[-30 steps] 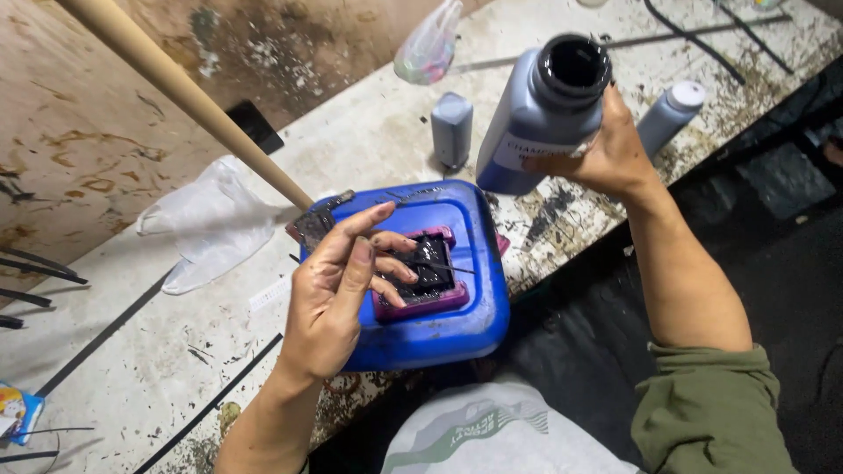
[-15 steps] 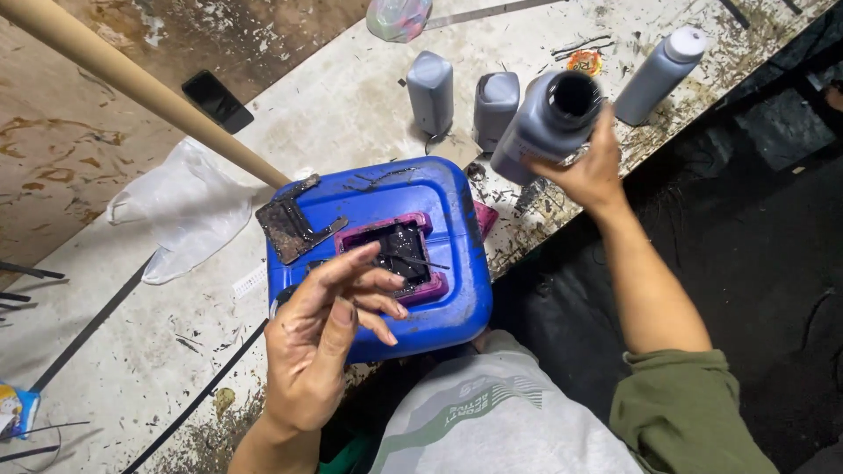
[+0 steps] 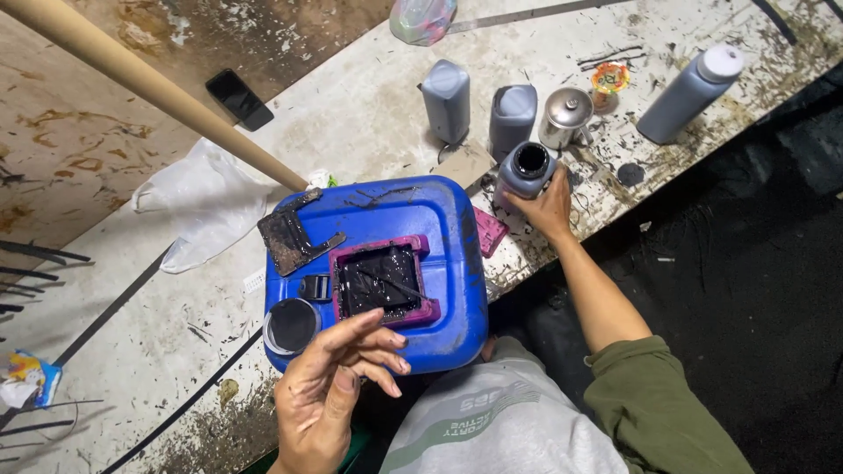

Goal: Pouring black edge dye into a small tray and using a metal pick to clean or apply dye to a small component.

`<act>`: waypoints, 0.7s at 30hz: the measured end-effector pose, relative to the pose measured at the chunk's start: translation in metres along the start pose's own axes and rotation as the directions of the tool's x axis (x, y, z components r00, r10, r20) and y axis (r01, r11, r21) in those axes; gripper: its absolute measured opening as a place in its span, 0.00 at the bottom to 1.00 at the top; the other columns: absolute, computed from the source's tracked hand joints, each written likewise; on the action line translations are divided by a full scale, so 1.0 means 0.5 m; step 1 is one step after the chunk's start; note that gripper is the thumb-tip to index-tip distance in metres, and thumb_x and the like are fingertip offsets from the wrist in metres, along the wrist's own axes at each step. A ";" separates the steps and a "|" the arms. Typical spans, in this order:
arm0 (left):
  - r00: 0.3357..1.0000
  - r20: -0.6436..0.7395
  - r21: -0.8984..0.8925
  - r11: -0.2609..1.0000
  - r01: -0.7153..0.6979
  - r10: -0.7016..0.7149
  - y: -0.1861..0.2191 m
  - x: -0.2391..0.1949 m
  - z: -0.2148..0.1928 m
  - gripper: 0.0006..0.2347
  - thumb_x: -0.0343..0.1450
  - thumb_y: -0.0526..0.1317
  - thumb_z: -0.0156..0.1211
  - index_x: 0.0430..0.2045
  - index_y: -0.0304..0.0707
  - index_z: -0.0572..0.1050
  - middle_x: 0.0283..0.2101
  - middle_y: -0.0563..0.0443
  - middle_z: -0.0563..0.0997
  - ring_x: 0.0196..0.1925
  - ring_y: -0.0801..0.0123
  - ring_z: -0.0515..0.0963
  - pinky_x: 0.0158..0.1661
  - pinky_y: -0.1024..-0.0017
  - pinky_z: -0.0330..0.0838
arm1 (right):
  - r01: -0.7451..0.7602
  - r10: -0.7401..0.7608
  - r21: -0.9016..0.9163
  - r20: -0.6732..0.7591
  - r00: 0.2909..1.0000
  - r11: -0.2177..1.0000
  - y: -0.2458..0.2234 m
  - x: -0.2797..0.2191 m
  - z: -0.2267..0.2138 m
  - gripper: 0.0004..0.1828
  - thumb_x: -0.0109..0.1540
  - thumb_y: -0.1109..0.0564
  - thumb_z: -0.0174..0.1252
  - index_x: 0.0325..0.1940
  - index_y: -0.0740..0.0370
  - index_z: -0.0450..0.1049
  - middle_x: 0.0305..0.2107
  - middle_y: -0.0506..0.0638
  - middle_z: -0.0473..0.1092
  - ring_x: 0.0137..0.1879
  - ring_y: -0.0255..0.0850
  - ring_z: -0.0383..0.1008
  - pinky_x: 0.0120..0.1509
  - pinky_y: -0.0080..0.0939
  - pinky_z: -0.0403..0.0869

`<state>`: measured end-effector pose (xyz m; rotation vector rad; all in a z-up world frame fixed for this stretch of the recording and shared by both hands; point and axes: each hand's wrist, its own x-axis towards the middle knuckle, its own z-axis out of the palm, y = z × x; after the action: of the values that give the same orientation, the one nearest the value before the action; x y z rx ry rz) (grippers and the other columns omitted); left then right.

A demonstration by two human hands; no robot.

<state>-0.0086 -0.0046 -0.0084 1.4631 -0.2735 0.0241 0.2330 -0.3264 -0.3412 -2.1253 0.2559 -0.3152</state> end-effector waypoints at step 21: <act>0.833 -0.478 0.390 0.917 -0.083 0.279 -0.001 -0.064 -0.159 0.21 0.72 0.38 0.63 0.57 0.24 0.70 0.52 0.34 0.80 0.47 0.61 0.81 0.48 0.70 0.81 | 0.269 -0.269 0.145 -0.017 0.963 0.952 -0.071 -0.071 -0.144 0.41 0.62 0.60 0.72 0.70 0.70 0.54 0.61 0.66 0.59 0.65 0.55 0.59 0.70 0.50 0.59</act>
<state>-0.0260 0.0781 -0.0215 1.7200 0.0494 0.6588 0.1788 -0.3532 -0.2778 -2.0144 -0.0604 -0.4752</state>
